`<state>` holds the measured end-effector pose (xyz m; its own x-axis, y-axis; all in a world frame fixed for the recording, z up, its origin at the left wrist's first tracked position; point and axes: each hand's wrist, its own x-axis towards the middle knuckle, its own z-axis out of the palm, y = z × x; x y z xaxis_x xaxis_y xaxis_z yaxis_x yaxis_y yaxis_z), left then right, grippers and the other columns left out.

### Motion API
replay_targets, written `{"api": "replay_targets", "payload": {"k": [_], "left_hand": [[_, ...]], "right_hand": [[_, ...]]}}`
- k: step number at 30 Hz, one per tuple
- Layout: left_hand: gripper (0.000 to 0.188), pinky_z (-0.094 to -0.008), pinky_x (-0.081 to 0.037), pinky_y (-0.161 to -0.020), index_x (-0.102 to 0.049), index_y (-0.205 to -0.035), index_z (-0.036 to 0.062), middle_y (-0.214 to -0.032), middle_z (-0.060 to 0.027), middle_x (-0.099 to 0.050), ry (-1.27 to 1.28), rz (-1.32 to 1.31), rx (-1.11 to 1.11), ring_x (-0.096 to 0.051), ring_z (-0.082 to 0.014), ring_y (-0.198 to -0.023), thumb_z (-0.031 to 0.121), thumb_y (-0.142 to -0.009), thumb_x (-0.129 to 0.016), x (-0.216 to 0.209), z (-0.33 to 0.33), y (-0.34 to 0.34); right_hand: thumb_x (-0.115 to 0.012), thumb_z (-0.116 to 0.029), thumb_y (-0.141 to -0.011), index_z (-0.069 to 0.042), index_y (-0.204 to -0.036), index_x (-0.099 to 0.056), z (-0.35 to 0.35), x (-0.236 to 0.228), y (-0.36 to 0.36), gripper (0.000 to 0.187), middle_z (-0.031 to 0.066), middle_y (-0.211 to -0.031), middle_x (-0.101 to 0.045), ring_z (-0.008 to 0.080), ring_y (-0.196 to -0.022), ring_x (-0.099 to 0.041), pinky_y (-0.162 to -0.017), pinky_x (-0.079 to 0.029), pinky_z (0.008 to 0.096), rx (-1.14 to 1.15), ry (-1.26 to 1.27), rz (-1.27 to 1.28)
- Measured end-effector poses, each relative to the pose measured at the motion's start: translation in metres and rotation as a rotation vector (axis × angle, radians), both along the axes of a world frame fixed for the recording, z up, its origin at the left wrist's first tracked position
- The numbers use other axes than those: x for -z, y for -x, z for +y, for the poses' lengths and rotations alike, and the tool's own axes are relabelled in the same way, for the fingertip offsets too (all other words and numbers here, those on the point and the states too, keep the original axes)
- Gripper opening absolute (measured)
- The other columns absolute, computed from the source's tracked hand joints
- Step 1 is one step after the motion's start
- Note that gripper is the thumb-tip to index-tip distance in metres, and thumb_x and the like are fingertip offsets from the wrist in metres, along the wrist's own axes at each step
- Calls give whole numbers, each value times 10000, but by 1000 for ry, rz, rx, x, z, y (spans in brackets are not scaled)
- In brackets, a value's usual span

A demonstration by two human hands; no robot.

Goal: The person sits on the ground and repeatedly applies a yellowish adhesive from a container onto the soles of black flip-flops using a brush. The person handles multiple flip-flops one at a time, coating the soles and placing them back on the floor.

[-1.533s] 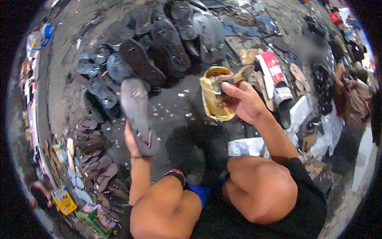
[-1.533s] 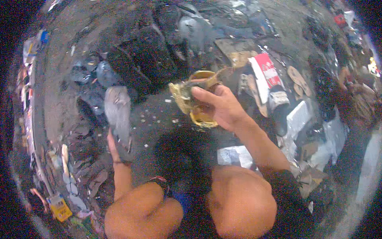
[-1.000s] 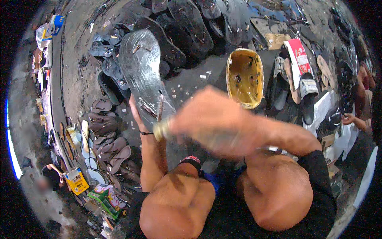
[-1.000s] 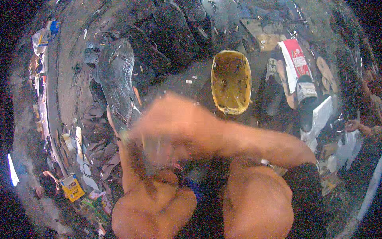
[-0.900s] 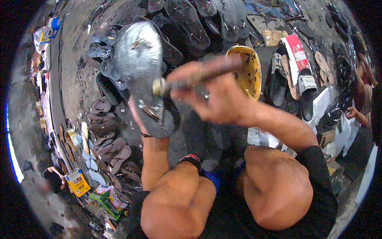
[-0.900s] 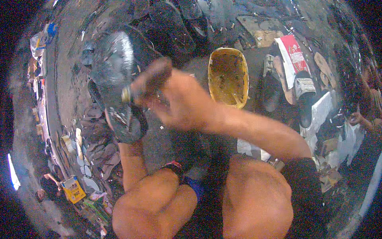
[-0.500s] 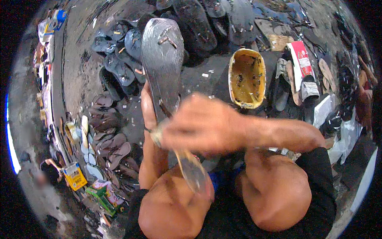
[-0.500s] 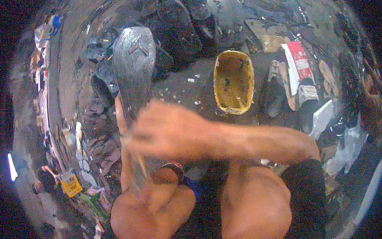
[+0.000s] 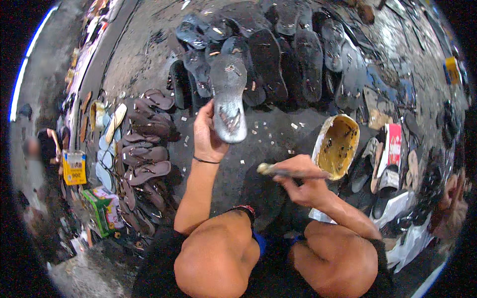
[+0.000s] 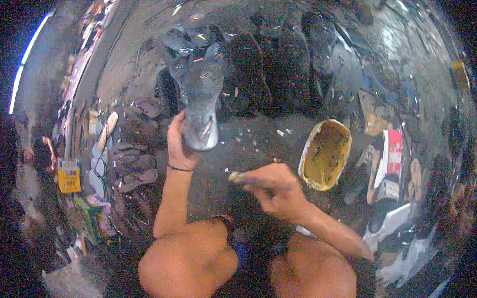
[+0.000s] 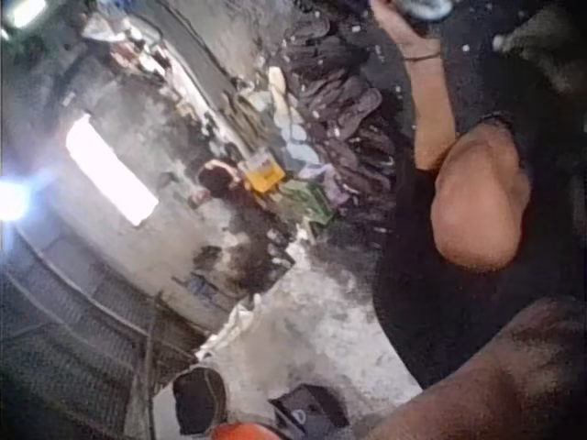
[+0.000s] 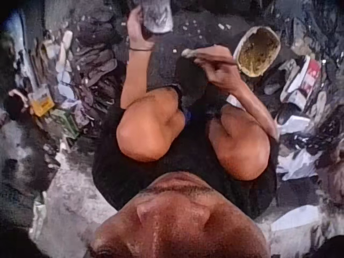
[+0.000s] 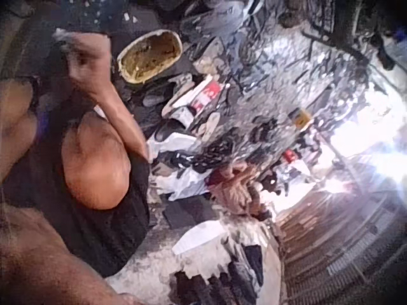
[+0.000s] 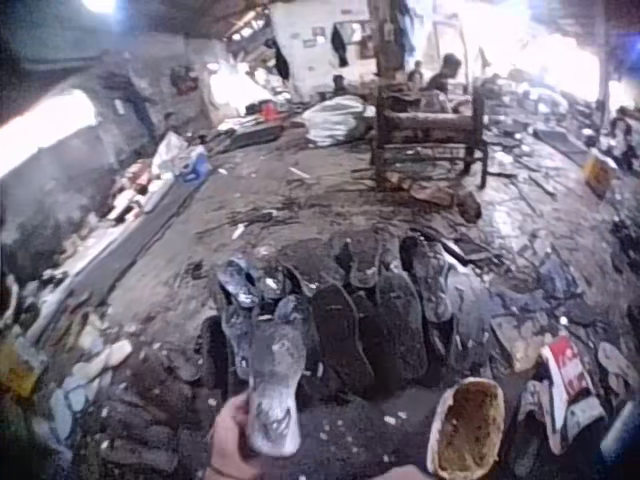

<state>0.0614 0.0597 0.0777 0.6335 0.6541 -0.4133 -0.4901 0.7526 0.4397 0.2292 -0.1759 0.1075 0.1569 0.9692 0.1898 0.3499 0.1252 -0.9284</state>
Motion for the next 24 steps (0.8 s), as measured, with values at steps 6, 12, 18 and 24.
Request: {"api": "replay_targets", "payload": {"k": [6,12,18,24], "left_hand": [[306,-376,-501,-990,-617,-1218,12,-1208,-98,-683,-28,136,-134,-658,-232,-1072,202,-1071,-429,20,35,26],[337,-403,-511,-983,-634,-1184,11,-1141,-118,-710,-84,101,-246,-670,-251,-1065,223,-1072,-397,47,91,27],[272,-349,-573,-792,-645,-1081,27,-1010,-88,-720,-74,193,-471,-705,-221,-893,195,-1046,-435,98,165,121],[446,-377,-502,-869,-580,-1126,-69,-1053,-117,-671,-618,1437,-826,-629,-219,-935,262,-872,-739,127,143,187]], "right_hand": [[-734,-130,-875,-48,-1066,-722,-22,8,-7,208,124,-1014,-727,293,-972,-676,-894,-497,386,325,322,-62],[-698,-157,-940,4,-1108,-671,-43,13,-21,235,82,-990,-700,177,-931,-638,-871,-485,316,461,397,-89],[-679,-183,-964,15,-1154,-649,-43,34,-11,276,67,-1005,-676,160,-924,-617,-873,-479,300,433,411,-21],[-644,-211,-978,-13,-1198,-672,-68,43,-72,297,143,-1108,-702,238,-978,-663,-858,-518,345,733,363,-269]]}}
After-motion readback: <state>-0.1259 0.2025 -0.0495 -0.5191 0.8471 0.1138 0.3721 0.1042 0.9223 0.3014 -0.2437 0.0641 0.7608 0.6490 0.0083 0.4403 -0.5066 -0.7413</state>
